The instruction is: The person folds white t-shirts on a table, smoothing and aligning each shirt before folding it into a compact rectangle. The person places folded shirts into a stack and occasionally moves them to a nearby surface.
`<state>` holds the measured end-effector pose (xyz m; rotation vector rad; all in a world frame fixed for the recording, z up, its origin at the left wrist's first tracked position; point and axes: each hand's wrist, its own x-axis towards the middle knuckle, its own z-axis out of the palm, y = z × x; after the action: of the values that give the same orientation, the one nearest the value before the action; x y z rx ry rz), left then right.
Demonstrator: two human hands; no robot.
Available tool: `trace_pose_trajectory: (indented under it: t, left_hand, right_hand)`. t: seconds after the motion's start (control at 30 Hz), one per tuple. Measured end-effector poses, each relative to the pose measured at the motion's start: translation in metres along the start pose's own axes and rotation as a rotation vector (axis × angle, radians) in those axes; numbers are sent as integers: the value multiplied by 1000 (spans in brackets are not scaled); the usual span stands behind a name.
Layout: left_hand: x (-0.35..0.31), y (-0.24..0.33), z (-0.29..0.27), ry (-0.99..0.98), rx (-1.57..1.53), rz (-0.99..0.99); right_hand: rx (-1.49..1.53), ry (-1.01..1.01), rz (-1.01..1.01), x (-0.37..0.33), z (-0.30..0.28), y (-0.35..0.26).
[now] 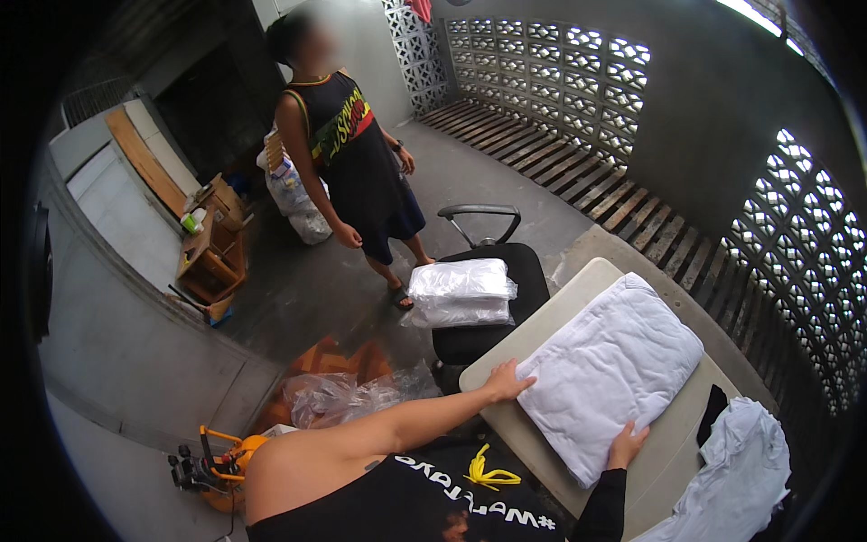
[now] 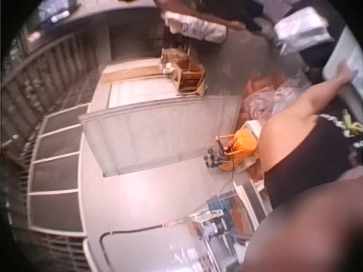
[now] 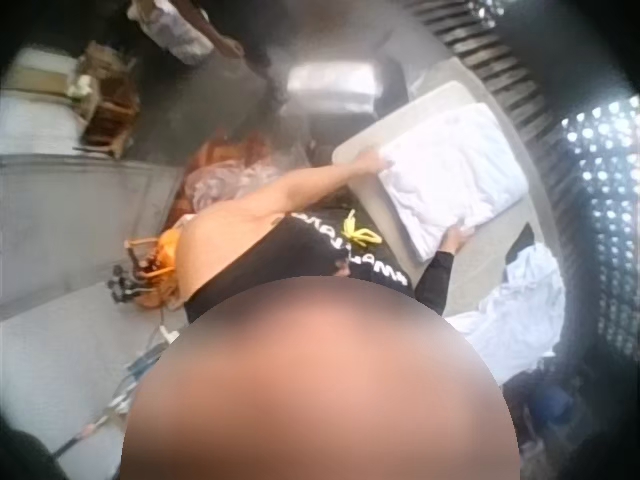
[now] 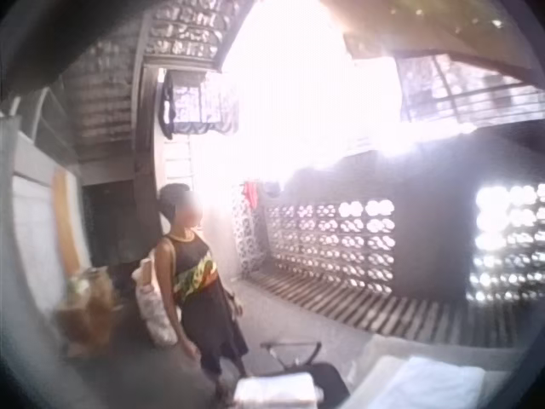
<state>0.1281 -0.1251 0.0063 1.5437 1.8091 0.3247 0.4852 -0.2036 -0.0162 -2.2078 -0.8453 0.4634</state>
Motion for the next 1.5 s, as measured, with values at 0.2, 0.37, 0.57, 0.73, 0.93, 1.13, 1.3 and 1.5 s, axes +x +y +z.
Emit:
trace_pose_trajectory:
  t: [0.2, 0.37, 0.57, 0.73, 0.93, 1.13, 1.3, 1.5]
  left_hand:
    - [6, 35, -33, -149, 80, -88]
    - [31, 48, -25, -151, 62, 21]
    - [64, 32, 0, -327, -258, -46]
    - [66, 23, -5, -476, -562, 2]
    - [51, 15, -9, -435, -552, 90]
    - [55, 10, -8, -386, -320, -22]
    - [46, 22, -12, -441, -571, -56]
    - [30, 29, -3, -326, -702, -32]
  right_hand:
    - [-66, 44, 117, -31, -2, 10]
    - [-183, 205, 100, -92, 4, 27]
    - [-261, 232, 167, -104, 7, 24]
    - [-174, 57, 98, -92, -1, 22]
    - [-176, -56, 179, -90, -16, 22]
    - [-73, -219, 93, -76, -39, 27]
    - [-346, 6, -121, 63, -175, 6]
    - [-388, 244, 71, 216, -384, -55]
